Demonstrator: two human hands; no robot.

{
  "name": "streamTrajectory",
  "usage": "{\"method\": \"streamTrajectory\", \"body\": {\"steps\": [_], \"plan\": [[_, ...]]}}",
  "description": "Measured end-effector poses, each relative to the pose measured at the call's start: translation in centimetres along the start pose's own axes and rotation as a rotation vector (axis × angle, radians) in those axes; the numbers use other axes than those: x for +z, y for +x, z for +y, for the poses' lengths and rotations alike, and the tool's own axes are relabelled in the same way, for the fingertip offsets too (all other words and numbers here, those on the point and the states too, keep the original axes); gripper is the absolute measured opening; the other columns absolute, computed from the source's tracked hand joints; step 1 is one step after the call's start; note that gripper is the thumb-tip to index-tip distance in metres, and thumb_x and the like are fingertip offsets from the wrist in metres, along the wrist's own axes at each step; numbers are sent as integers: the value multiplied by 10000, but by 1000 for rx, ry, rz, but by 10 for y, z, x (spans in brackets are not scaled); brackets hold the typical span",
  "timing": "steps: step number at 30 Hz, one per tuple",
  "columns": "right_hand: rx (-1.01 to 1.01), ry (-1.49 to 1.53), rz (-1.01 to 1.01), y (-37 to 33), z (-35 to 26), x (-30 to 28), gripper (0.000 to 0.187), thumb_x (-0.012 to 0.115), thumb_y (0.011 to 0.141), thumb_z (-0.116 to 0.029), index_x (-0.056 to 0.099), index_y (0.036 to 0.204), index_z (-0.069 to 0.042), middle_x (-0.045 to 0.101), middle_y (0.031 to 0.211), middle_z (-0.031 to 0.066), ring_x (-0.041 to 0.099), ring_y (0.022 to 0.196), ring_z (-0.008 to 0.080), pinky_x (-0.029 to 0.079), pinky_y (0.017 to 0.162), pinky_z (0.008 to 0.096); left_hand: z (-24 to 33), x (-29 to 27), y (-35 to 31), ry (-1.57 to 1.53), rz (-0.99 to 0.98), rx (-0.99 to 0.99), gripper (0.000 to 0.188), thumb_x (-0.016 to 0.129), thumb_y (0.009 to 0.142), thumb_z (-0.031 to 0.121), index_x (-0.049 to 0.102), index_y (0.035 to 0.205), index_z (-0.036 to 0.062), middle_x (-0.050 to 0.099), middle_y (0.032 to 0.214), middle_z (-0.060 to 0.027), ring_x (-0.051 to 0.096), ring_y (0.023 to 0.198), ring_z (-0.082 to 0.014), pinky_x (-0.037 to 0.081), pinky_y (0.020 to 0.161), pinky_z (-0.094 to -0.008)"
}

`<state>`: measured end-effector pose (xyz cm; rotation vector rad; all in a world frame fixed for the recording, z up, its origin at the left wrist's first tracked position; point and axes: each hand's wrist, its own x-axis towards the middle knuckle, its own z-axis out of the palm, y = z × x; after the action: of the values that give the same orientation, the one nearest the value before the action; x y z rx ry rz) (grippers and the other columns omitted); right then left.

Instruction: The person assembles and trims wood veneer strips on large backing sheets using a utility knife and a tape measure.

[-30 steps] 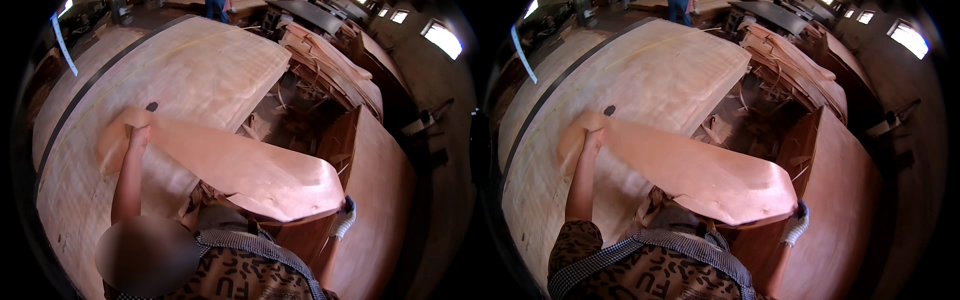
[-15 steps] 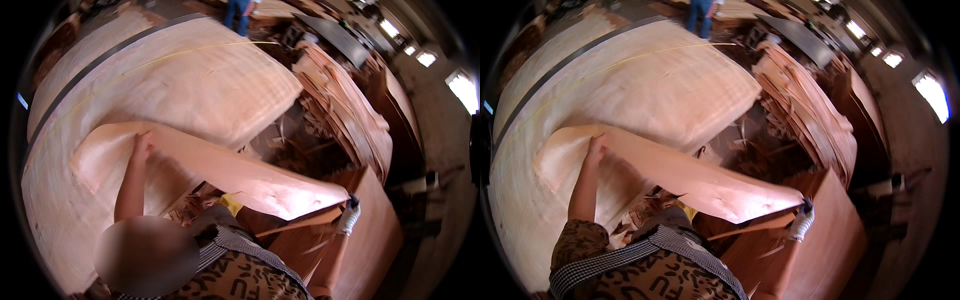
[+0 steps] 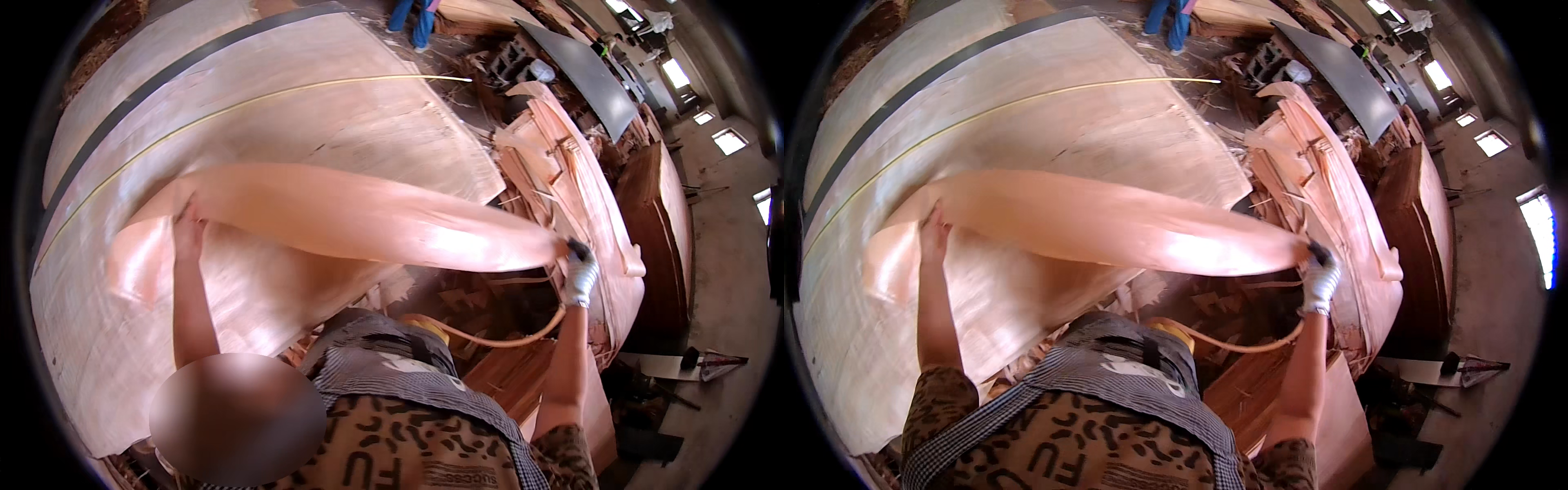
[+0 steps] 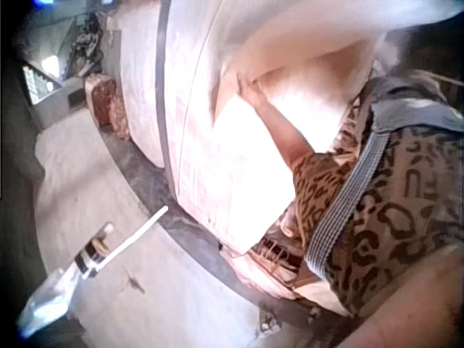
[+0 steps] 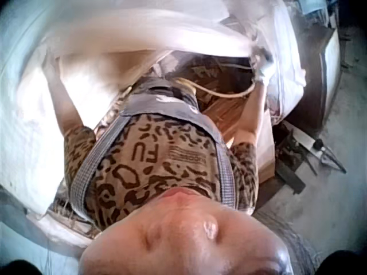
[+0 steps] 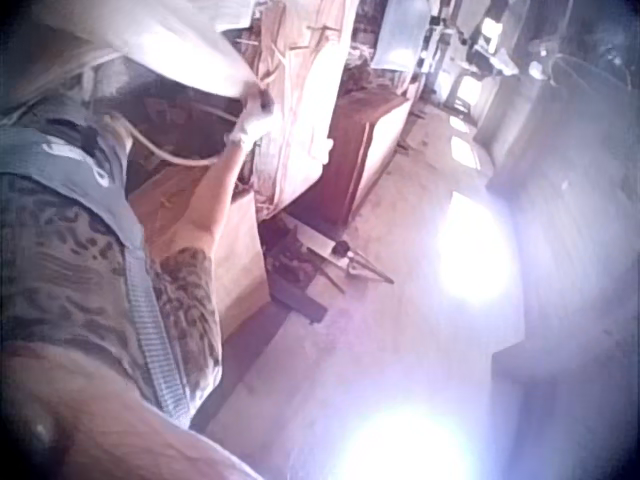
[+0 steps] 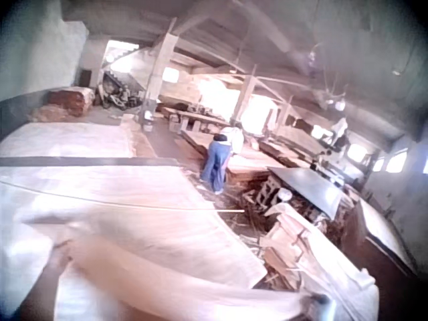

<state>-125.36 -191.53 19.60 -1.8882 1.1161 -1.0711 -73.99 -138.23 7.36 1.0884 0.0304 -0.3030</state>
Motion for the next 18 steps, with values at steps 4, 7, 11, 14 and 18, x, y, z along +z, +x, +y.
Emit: {"method": "streamTrajectory", "body": {"steps": [4,7,11,14,18], "plan": [[-290,9,-208,68,-19,111,289,465,720,109,612,940,-6,622,922,75,563,885,149,429,820,263,-50,-79,0,-217,112,-142,374,560,836,307,497,1113,65,541,1096,-43,520,993,-160,445,828,-316],[-363,-6,-302,106,-1,153,295,465,706,104,623,910,-39,620,947,70,550,886,125,432,785,244,-92,37,-31,-356,227,-267,503,559,814,413,444,1158,64,513,1125,-39,503,1006,-166,444,826,-308],[-380,90,-417,177,30,212,291,463,707,101,627,901,-41,627,939,69,555,852,114,438,756,238,-86,131,-43,-499,260,-258,605,565,783,490,405,1183,66,504,1118,-32,500,988,-165,437,792,-298],[-323,83,-502,235,52,253,280,468,710,98,627,897,-38,631,935,64,559,802,109,443,736,237,-98,139,-4,-321,248,-180,451,653,761,332,468,1080,71,544,1007,-21,511,911,-135,411,736,-286],[-272,169,-562,299,83,303,256,465,734,87,644,867,-40,644,861,46,570,777,110,448,737,228,-116,160,31,10,350,-80,124,631,769,108,544,852,135,566,806,32,523,746,-88,396,623,-207]]}}
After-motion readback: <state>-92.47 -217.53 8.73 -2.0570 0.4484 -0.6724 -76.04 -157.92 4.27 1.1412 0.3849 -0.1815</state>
